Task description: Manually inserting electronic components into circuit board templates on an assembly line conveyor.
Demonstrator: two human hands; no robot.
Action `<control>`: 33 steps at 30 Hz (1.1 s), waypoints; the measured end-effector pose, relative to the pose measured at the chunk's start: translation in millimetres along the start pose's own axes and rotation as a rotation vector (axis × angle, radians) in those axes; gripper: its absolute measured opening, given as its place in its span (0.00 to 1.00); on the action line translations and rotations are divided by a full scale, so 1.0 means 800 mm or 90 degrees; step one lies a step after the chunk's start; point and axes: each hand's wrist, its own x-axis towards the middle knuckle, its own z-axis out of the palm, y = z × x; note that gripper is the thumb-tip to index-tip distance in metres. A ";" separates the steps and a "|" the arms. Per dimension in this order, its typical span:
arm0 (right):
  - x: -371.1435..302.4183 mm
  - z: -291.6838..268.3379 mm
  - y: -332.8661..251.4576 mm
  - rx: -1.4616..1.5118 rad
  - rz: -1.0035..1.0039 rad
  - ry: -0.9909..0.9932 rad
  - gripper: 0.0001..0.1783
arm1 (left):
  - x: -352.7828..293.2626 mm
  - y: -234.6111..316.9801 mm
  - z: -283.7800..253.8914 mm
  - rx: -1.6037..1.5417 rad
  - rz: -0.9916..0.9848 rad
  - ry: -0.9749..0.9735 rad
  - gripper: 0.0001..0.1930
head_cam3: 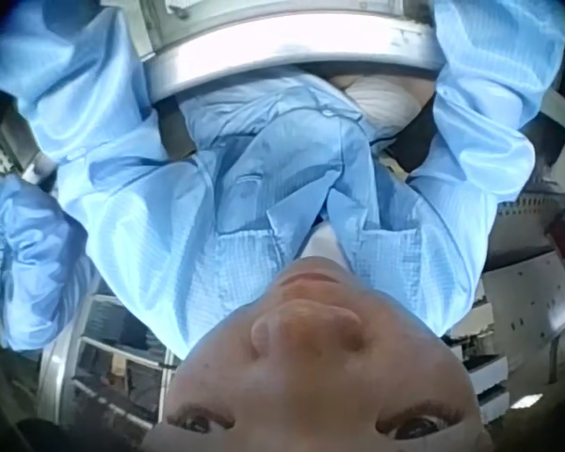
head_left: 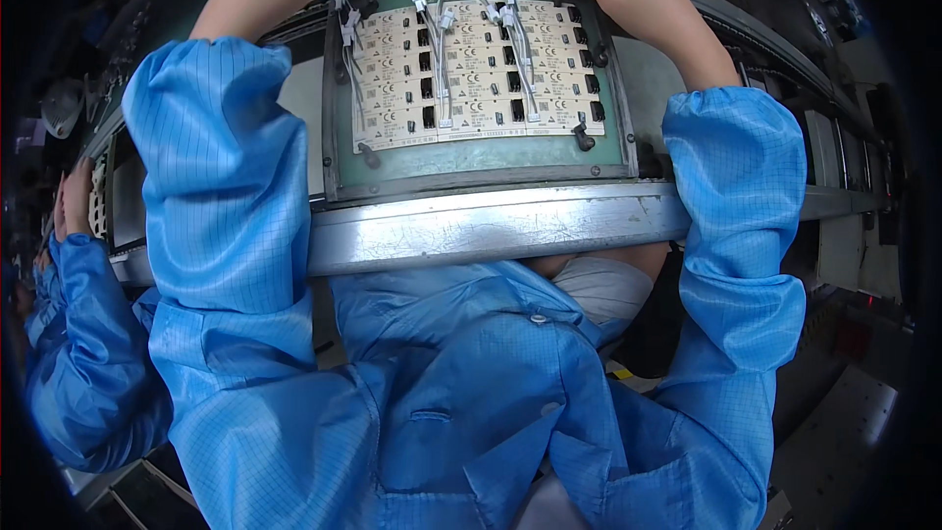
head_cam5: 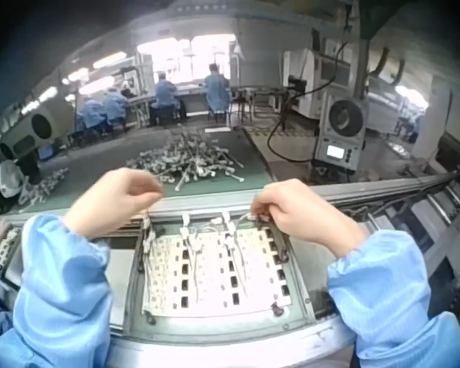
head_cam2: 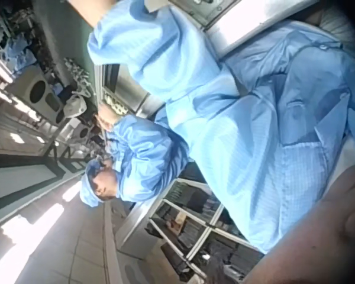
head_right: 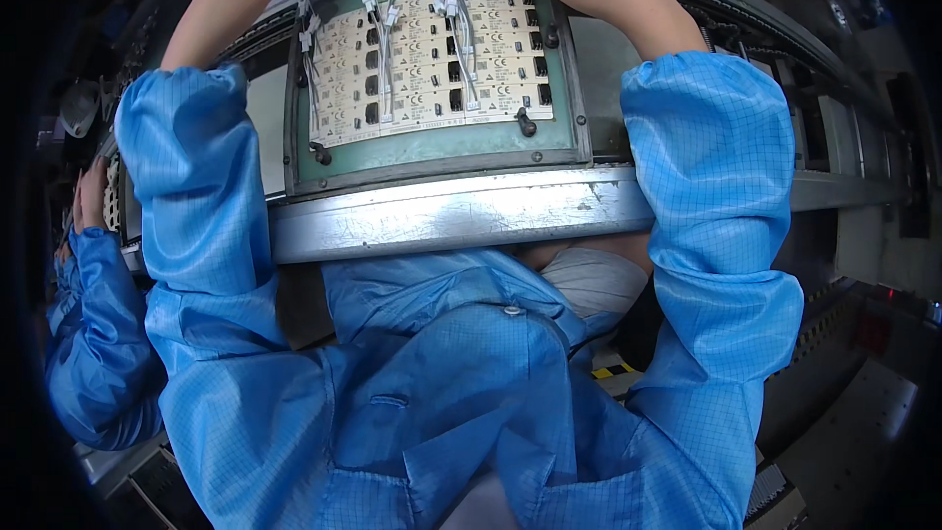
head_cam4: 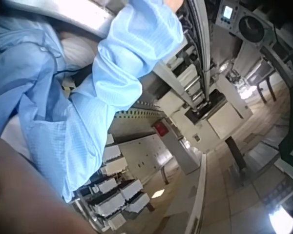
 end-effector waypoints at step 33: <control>0.016 -0.001 -0.006 -0.019 0.016 0.009 0.14 | 0.013 -0.035 0.033 0.010 0.275 -0.043 0.11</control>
